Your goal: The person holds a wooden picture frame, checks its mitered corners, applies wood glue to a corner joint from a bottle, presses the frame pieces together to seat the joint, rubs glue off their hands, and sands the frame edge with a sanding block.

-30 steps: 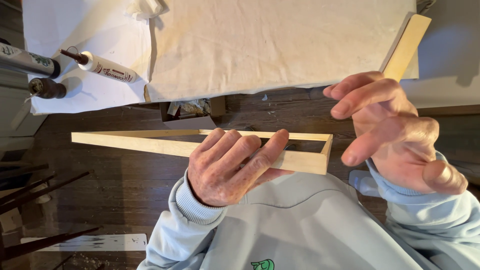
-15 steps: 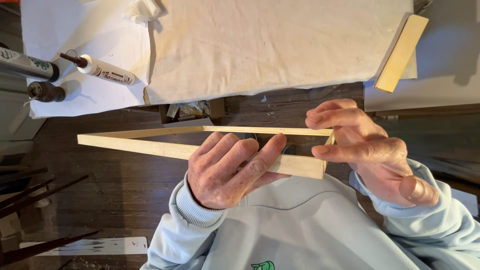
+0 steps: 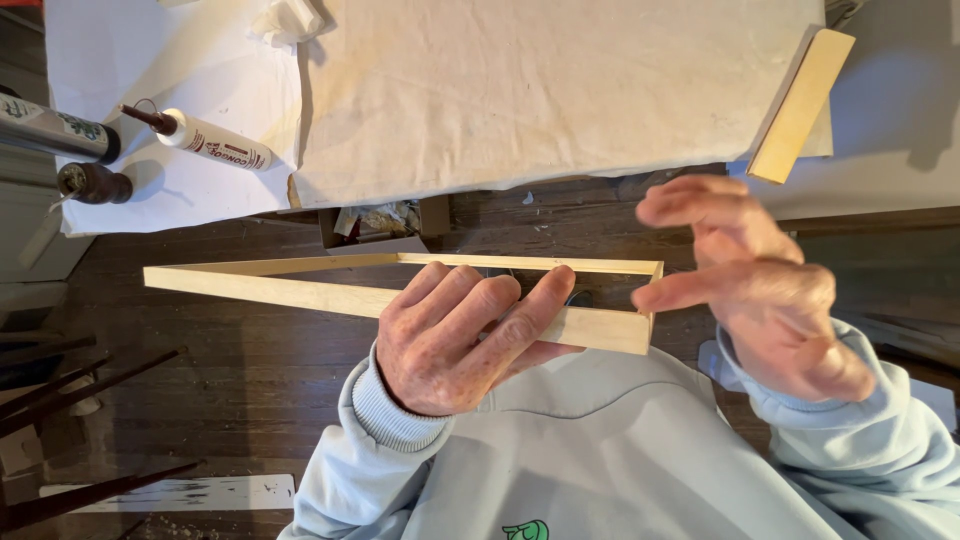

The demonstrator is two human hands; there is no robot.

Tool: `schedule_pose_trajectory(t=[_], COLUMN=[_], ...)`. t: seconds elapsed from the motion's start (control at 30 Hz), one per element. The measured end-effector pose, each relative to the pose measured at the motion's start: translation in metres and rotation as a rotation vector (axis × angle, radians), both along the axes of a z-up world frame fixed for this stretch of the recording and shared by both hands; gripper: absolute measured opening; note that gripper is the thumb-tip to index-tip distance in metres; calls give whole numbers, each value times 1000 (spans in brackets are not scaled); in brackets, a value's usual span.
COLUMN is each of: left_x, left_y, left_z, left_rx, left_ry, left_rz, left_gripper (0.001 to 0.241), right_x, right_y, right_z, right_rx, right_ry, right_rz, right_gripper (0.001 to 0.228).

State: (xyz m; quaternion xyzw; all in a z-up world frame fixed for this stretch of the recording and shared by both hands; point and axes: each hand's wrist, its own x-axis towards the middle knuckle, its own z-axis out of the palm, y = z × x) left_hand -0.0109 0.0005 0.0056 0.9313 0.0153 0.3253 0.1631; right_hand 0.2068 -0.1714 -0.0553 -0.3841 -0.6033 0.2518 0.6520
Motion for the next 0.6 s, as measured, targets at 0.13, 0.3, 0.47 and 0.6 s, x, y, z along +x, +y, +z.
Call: schedule_pose_trajectory(t=[0.13,0.3,0.47,0.6], left_x=[0,2,2,0], left_y=[0,1,0,2], left_z=[1,4,4,5], left_rx=[-3,13,27,31], left_ry=[-9,-4,-10,12], left_rz=[6,-6,29,18], left_gripper=[38,37,34,38], right_x=[0,-5,5,-2], right_y=[-3,3,3,10], right_z=[10,15,16,20], right_rx=[-39,58,118,115], right_ry=[-53,-254,-348,-354], right_rz=[-153,-303,-423,-373], right_gripper=[74,88,66,89])
